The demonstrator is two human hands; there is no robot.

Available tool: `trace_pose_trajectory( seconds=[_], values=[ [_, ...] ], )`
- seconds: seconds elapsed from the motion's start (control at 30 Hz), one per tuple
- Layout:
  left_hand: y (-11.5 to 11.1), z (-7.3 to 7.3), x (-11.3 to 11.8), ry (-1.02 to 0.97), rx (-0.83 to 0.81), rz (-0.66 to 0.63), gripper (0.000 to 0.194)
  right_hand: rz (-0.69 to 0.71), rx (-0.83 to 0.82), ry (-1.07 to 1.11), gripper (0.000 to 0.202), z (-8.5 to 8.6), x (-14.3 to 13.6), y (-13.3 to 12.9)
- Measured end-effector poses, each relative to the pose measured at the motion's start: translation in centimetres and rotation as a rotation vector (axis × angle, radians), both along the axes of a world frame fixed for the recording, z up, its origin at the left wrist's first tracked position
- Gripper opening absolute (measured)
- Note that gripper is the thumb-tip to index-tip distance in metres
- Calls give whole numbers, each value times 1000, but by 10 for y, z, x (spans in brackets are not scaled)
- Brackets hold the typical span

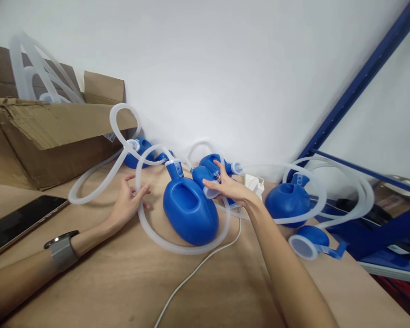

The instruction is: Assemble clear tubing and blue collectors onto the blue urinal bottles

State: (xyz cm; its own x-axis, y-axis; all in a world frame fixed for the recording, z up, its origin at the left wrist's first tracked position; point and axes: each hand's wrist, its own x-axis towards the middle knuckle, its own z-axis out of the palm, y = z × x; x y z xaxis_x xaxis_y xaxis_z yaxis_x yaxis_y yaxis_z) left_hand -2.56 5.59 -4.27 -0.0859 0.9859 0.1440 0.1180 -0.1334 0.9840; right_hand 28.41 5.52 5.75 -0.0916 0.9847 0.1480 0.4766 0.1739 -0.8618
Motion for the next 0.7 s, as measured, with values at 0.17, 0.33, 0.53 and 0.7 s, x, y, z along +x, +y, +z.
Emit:
trace_pose_trajectory(
  seconds=[0.17, 0.33, 0.53, 0.7],
  values=[
    [9, -5, -2, 176, 1, -96, 74, 77, 37, -197, 139, -6, -30, -12],
    [12, -3, 0, 170, -54, -134, 73, 180, 141, -302, 154, -15, -69, -50],
    [21, -6, -7, 274, 67, -20, 60, 123, 196, -349, 151, -34, -99, -69],
    [26, 4, -20, 379, 171, 54, 57, 113, 240, -410, 134, -34, -110, -42]
  ],
)
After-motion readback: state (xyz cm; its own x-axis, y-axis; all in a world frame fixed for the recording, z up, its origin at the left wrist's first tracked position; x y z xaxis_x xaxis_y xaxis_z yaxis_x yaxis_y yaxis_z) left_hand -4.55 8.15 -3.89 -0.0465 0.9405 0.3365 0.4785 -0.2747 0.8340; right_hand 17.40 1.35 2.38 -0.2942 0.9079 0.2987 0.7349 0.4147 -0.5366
